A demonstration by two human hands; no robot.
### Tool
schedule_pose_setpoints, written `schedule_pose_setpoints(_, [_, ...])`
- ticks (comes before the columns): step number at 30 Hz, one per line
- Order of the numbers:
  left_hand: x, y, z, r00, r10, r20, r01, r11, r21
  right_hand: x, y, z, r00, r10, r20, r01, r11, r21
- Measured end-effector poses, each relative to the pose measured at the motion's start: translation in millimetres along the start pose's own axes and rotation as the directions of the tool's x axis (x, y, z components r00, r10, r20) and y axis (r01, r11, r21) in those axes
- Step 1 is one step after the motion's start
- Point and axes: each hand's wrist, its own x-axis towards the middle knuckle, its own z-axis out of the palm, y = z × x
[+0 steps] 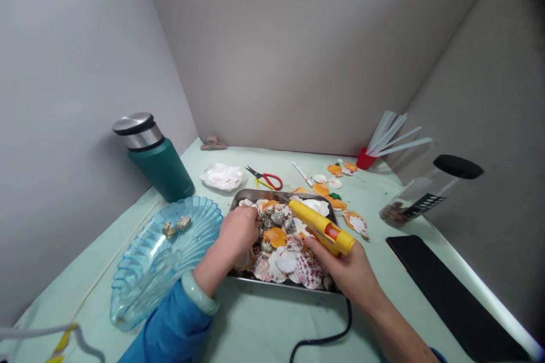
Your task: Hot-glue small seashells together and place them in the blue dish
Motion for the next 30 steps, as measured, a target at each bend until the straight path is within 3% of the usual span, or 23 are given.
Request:
schedule_pose_setpoints(8, [-2,0,-2,0.997,-0.002,-0.073,0.0,0.999,-0.039,0,-3,0,1.0,-0.008,-0.003,0.008,1.0,-0.017])
schedule_pose_setpoints(17, [-20,-7,-6,0.992,0.051,-0.115,-0.097,0.894,-0.438,2,-5,1,0.999,0.032,-0.021,-0.031,0.998,0.054])
schedule_pose_setpoints(22, [-32,-1,-4,0.978,0.081,-0.19,-0.176,0.81,-0.559,7,-21,11,0.995,0.064,-0.08,-0.053,0.99,0.129])
schedule_pose_setpoints(25, [-41,5,-5,0.945,0.156,-0.286,-0.284,0.826,-0.487,12,-29,23,0.997,0.053,-0.059,-0.043,0.986,0.16])
schedule_pose_setpoints(30, [-50,9,0,0.851,0.355,-0.387,-0.482,0.82,-0.308,17,-33,42,0.998,0.039,-0.04,-0.028,0.97,0.241])
